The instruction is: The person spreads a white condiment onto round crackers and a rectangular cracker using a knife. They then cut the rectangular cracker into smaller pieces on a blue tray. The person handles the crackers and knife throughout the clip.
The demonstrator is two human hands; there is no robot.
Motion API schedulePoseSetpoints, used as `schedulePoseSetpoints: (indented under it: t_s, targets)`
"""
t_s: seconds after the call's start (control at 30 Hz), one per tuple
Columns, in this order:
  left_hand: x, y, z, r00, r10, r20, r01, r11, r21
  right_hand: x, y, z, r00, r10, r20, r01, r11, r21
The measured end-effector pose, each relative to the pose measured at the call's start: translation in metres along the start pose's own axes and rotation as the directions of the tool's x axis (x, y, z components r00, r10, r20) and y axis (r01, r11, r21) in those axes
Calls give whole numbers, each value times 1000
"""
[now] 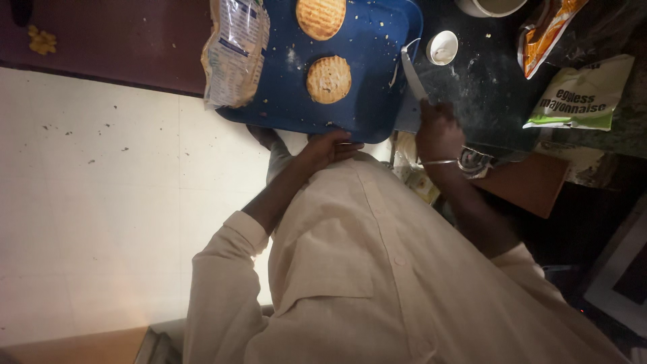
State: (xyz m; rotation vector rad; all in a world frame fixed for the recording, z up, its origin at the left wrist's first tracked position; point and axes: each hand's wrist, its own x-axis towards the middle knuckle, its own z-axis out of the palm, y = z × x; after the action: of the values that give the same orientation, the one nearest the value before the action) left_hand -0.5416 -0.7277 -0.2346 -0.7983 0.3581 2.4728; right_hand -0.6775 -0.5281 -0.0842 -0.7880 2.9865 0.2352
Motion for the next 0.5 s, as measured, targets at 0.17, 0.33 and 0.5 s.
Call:
schedulePoseSetpoints:
  t_s: [0.17,0.33,0.5]
  targets:
    - [-7,5,-8,996,57,73,-58,998,11,0,-7,24,995,-13,-100,30,985,172]
    - [-22,14,-11,991,128,-40,-121,983,135,2,-25,52,991,74,-114,-48,975,218]
    - [-29,21,-8,989,117,-86,-102,982,157,-2,-33,61,926,99,-366,1,965,263]
